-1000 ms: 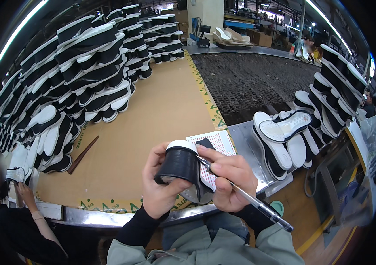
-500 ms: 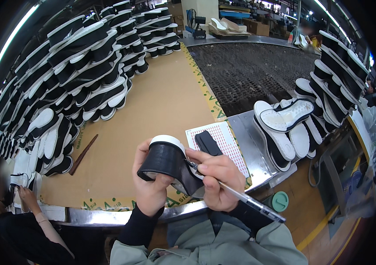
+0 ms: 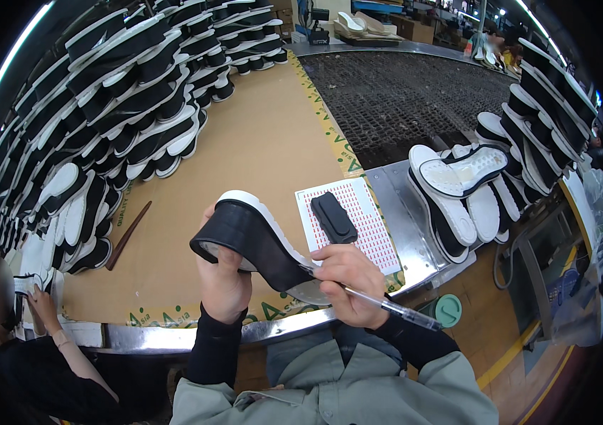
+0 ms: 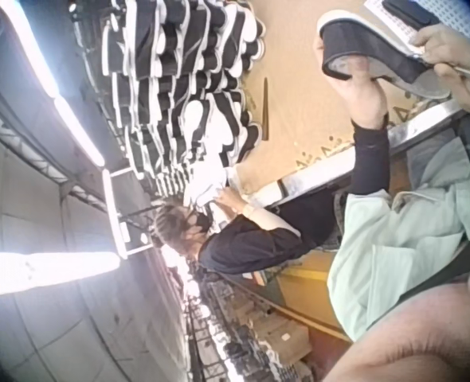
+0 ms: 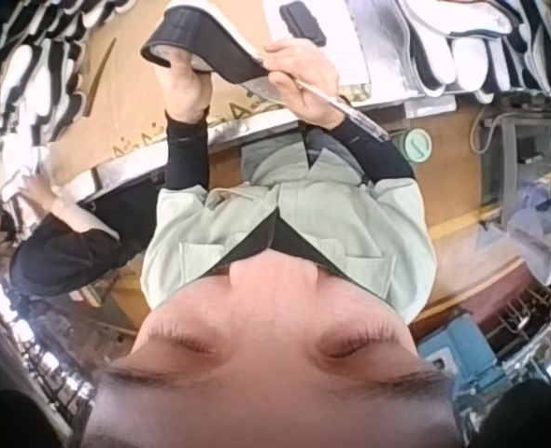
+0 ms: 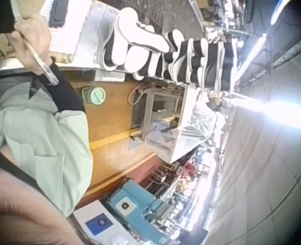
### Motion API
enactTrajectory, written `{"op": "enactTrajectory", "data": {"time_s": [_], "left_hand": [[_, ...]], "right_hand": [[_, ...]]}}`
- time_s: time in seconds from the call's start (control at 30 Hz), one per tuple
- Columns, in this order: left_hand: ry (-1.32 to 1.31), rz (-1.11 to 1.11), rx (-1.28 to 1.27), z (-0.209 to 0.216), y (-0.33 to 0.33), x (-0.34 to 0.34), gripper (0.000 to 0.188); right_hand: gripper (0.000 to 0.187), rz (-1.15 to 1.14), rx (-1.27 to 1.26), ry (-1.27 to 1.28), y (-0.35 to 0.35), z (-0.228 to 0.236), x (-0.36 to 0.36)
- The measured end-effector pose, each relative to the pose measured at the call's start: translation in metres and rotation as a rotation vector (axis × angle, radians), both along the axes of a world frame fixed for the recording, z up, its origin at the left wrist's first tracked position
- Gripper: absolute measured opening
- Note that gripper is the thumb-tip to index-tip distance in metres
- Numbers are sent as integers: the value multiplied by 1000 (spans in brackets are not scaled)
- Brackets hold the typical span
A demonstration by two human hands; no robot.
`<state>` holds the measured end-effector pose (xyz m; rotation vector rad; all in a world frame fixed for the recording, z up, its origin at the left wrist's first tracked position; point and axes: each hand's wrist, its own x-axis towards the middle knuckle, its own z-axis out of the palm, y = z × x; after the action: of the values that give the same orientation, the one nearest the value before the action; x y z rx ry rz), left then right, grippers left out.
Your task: The person picks up black and white slippers one at a time from a stack, applies a small red sticker to the side of each slipper using a pen-like tool, and places the finished slipper onto a separate stack. The process is repeated continuously throughout the clip.
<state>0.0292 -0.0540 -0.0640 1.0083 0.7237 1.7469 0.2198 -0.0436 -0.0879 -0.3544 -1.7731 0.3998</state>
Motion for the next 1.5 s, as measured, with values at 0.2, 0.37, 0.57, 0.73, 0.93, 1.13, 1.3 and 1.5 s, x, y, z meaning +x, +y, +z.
{"op": "enactTrajectory", "data": {"time_s": [0.2,0.37,0.57,0.73,0.93,1.13,1.3,1.5], "left_hand": [[-37,-72,9,-11,6,-8,88],[-20,-97,21,-12,5,-12,86],[-91,-127,45,-28,11,-21,81],[-72,-129,76,-34,17,-21,76],[-103,-168,57,-29,18,-24,74],[-75,-179,52,-40,24,-30,73],[-97,-256,65,-42,30,-34,73],[-375,-589,165,-29,39,-41,62]], "right_hand": [[19,26,16,-6,8,19,-4],[22,44,90,29,19,25,-9],[14,12,-56,-176,2,8,20],[15,-13,-66,-235,-4,1,36],[17,-9,-20,-198,-4,1,28],[16,-36,2,-200,-6,3,23],[12,-12,-87,-241,-9,8,30],[26,-149,-330,48,-6,19,79]]}}
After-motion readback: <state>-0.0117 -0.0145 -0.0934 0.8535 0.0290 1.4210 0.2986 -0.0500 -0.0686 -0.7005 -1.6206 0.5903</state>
